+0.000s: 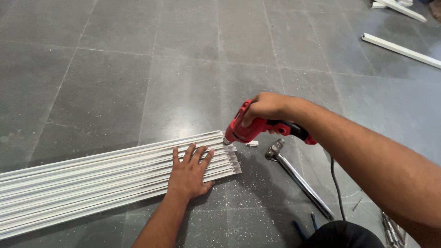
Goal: The person sits on the floor and uses a red corded drill to make holes in stacked white metal profiles. They hold the profiles steady with one hand while drilling with the other, then separate and restack the drilled pieces.
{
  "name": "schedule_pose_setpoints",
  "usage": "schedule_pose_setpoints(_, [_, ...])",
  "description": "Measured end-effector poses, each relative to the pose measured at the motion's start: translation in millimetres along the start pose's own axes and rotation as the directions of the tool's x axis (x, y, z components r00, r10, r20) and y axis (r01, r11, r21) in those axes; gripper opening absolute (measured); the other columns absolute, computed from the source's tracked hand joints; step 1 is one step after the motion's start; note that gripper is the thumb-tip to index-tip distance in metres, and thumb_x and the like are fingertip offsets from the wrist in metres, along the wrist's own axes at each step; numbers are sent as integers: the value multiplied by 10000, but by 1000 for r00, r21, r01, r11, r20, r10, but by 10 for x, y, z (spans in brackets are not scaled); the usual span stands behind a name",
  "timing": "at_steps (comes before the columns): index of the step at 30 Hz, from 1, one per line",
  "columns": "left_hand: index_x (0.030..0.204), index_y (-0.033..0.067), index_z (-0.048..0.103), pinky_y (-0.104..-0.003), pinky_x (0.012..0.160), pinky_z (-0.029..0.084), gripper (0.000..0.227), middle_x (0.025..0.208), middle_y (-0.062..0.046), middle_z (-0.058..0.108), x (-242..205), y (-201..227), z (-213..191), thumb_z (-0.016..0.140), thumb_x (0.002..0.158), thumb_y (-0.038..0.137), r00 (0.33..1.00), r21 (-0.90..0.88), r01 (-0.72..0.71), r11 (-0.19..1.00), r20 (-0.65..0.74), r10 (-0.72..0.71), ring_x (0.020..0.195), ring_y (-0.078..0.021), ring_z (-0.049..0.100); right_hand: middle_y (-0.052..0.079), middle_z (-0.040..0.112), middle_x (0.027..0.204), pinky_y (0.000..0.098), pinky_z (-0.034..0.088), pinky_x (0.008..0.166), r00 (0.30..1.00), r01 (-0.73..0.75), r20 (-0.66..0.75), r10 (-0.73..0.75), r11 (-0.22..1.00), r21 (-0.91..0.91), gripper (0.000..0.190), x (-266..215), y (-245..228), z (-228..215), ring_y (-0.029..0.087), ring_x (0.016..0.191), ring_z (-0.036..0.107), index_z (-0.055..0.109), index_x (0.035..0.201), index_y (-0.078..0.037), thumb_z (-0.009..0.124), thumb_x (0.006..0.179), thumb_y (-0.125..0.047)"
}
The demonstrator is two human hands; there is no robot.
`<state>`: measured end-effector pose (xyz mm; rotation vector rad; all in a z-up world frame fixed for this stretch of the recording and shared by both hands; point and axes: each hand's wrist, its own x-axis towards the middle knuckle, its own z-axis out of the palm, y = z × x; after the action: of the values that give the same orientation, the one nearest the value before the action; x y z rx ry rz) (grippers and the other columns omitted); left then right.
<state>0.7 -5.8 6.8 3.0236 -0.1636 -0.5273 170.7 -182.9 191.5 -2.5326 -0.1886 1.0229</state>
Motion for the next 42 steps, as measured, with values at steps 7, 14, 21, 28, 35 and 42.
schedule_pose_setpoints(7, [1616, 352, 97, -653, 1236, -10, 1029, 1671, 10, 167, 19, 5, 4, 686, 827, 653, 999, 17, 10, 1000, 43, -11, 1561, -255, 64, 174, 721, 828, 367, 479, 472, 998, -55, 46, 51, 994, 94, 467, 11, 285, -152, 236, 589, 624, 765, 1112, -38, 737, 698, -252])
schedule_pose_setpoints(14, [1622, 354, 67, -648, 1235, -36, 1024, 1685, 21, 132, 27, 11, -22, 646, 842, 677, 996, 54, 6, 999, 86, -11, 1564, -248, 37, 157, 766, 870, 357, 521, 499, 996, -62, 70, 50, 983, 171, 519, 131, 537, -225, 231, 615, 682, 756, 1161, -45, 782, 683, -244])
schedule_pose_setpoints(21, [1618, 356, 35, -639, 1239, -56, 1007, 1700, 26, 86, 59, 19, -38, 598, 860, 706, 990, 73, 7, 997, 141, -17, 1570, -239, 0, 133, 735, 799, 352, 533, 478, 990, -7, 138, -30, 965, 264, 551, 351, 918, -304, 208, 541, 652, 734, 1210, -51, 753, 686, -223])
schedule_pose_setpoints(28, [1623, 350, 39, -652, 1228, -55, 1017, 1694, 13, 104, 59, 8, 4, 600, 850, 699, 991, 71, 6, 997, 133, -16, 1566, -249, 15, 137, 743, 772, 341, 538, 461, 979, -43, 199, -39, 920, 390, 530, 604, 1301, -329, 216, 518, 650, 717, 1201, -36, 737, 710, -235])
schedule_pose_setpoints(35, [1614, 332, 76, -668, 1218, -43, 1021, 1671, 3, 147, 69, -6, 68, 629, 833, 690, 998, 64, 1, 998, 70, -6, 1554, -268, 47, 180, 748, 830, 368, 583, 481, 958, -70, 268, -102, 823, 564, 614, 1000, 1740, -263, 245, 538, 687, 655, 1250, 13, 723, 674, -189])
schedule_pose_setpoints(42, [1619, 328, 68, -658, 1225, -42, 1017, 1669, -7, 143, 60, 21, 15, 623, 847, 690, 994, 64, 15, 998, 106, -22, 1555, -267, 35, 190, 747, 835, 411, 596, 512, 927, -182, 362, -97, 729, 660, 551, 1451, 2219, -190, 261, 558, 691, 659, 1183, 22, 730, 726, -277])
